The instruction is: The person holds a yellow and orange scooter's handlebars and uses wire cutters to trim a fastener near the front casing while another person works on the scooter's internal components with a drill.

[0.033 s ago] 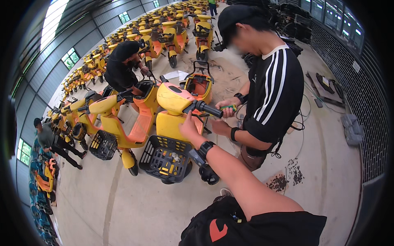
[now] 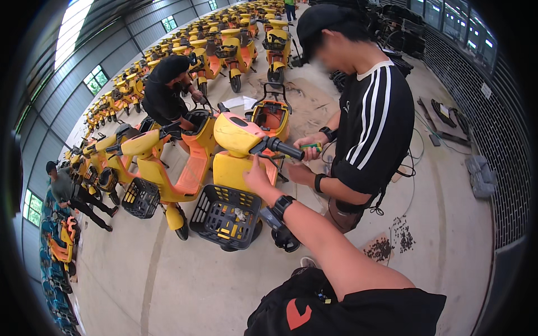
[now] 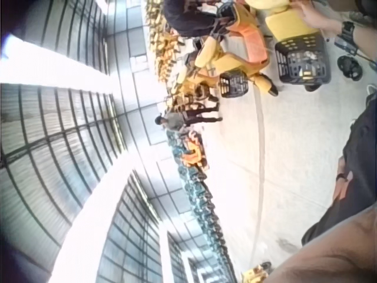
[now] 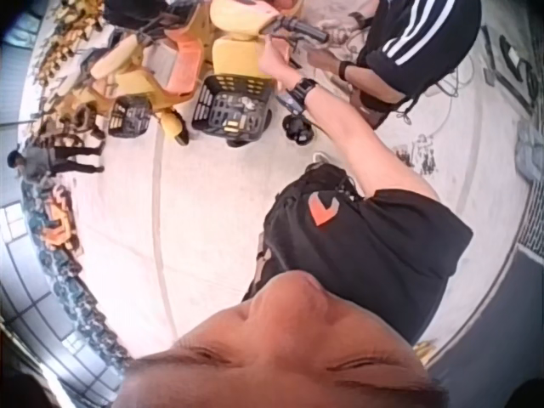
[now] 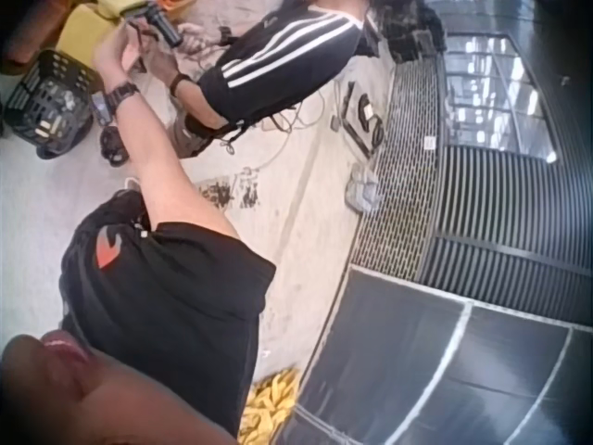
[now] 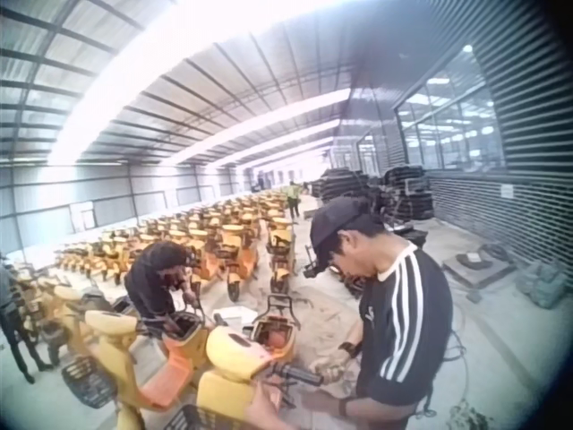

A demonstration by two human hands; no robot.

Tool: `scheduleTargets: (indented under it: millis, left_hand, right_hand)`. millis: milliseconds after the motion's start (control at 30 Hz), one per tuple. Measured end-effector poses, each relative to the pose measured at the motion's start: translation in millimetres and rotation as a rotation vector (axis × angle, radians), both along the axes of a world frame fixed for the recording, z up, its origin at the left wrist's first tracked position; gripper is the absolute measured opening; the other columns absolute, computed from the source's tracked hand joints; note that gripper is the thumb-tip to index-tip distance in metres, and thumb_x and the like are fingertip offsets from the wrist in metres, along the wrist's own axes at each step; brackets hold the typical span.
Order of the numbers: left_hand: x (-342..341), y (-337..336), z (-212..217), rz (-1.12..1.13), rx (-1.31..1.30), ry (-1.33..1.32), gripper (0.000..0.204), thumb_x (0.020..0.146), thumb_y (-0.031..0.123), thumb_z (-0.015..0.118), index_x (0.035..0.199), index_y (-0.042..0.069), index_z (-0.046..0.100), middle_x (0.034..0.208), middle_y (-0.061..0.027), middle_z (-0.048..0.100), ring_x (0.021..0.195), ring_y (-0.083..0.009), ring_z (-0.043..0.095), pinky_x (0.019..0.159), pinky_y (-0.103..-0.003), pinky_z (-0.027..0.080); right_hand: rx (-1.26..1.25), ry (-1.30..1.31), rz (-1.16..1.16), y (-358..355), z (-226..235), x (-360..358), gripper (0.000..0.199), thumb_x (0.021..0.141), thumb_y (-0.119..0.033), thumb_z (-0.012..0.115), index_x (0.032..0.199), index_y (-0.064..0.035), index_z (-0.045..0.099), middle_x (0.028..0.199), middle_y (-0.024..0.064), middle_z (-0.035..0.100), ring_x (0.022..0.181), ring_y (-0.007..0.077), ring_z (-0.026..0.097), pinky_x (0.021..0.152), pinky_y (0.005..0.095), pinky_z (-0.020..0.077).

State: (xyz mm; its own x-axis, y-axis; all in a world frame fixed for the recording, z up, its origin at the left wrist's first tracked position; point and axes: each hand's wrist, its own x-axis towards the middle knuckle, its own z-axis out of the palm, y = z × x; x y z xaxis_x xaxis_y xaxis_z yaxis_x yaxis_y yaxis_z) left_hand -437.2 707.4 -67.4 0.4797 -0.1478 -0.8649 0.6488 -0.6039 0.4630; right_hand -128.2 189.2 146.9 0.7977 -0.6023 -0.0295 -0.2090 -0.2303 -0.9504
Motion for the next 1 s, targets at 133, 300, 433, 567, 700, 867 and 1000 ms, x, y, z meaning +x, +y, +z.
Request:
scheduleTargets:
  millis: [133, 300, 433, 567, 700, 867, 1000]
  left_hand:
    - [1, -2, 2, -0.004, -0.015, -0.022, 0.033, 0.088, 0.025, 0.066, 0.103, -0.004, 0.069, 0.095, -0.0074, 0.067, 0.085, -0.0181, 0.058, 0.072, -0.034, 0.047]
    - [5, -12, 4, 0.000, -0.018, -0.035, 0.033, 0.088, 0.025, 0.065, 0.102, -0.004, 0.069, 0.095, -0.0077, 0.067, 0.084, -0.0184, 0.058, 0.072, -0.035, 0.047]
    - [2, -16, 28, 0.033, -0.005, -0.048, 0.033, 0.089, 0.026, 0.065, 0.102, -0.004, 0.069, 0.095, -0.0080, 0.067, 0.084, -0.0187, 0.058, 0.072, -0.035, 0.047]
    - [4, -38, 79, 0.026, -0.011, -0.104, 0.033, 0.089, 0.026, 0.064, 0.102, -0.004, 0.069, 0.094, -0.0082, 0.067, 0.084, -0.0190, 0.058, 0.071, -0.035, 0.047]
    - [-11, -51, 139, 0.044, -0.011, -0.203, 0.034, 0.089, 0.027, 0.064, 0.101, -0.004, 0.069, 0.094, -0.0084, 0.067, 0.084, -0.0193, 0.058, 0.071, -0.036, 0.047]
    - [-37, -20, 93, 0.113, -0.016, -0.198, 0.035, 0.090, 0.028, 0.062, 0.103, -0.004, 0.068, 0.095, -0.0094, 0.067, 0.084, -0.0201, 0.058, 0.070, -0.036, 0.047]
    - [-20, 7, 8, 0.144, 0.050, 0.074, 0.034, 0.090, 0.032, 0.062, 0.110, 0.004, 0.065, 0.101, -0.0104, 0.063, 0.090, -0.0232, 0.057, 0.072, -0.038, 0.050]
  right_hand:
    - [0.200, -0.146, 0.258, 43, -10, -63, 0.058, 0.089, -0.012, 0.050, 0.142, 0.0009, 0.031, 0.080, 0.0134, 0.065, 0.064, 0.0204, 0.060, 0.058, 0.0355, 0.0482]
    - [-0.375, 0.220, 0.703, 50, -144, -149, 0.029, 0.080, -0.015, 0.055, 0.102, 0.0004, 0.063, 0.085, 0.0204, 0.067, 0.078, 0.0343, 0.064, 0.068, 0.0464, 0.0500]
    - [-0.514, 0.781, 1.103, 44, -208, -233, 0.027, 0.074, -0.020, 0.058, 0.090, -0.0006, 0.069, 0.089, 0.0205, 0.068, 0.079, 0.0380, 0.065, 0.068, 0.0487, 0.0505]
    - [-0.379, 0.893, 0.914, 7, -264, -315, 0.035, 0.077, -0.032, 0.054, 0.091, -0.0044, 0.071, 0.091, 0.0214, 0.069, 0.083, 0.0378, 0.066, 0.074, 0.0470, 0.0503]
    - [-0.273, 1.005, 0.806, -13, -266, -353, 0.038, 0.072, -0.032, 0.058, 0.091, -0.0012, 0.071, 0.094, 0.0245, 0.067, 0.088, 0.0395, 0.065, 0.078, 0.0463, 0.0499]
    - [-0.639, 0.904, 1.241, -36, -344, -370, 0.035, 0.075, -0.032, 0.056, 0.093, -0.0064, 0.071, 0.093, 0.0196, 0.069, 0.083, 0.0356, 0.066, 0.075, 0.0437, 0.0512]
    - [-0.238, 1.013, 0.825, -17, -308, -356, 0.034, 0.080, -0.031, 0.053, 0.092, -0.0069, 0.074, 0.090, 0.0097, 0.073, 0.080, 0.0246, 0.068, 0.075, 0.0366, 0.0523]
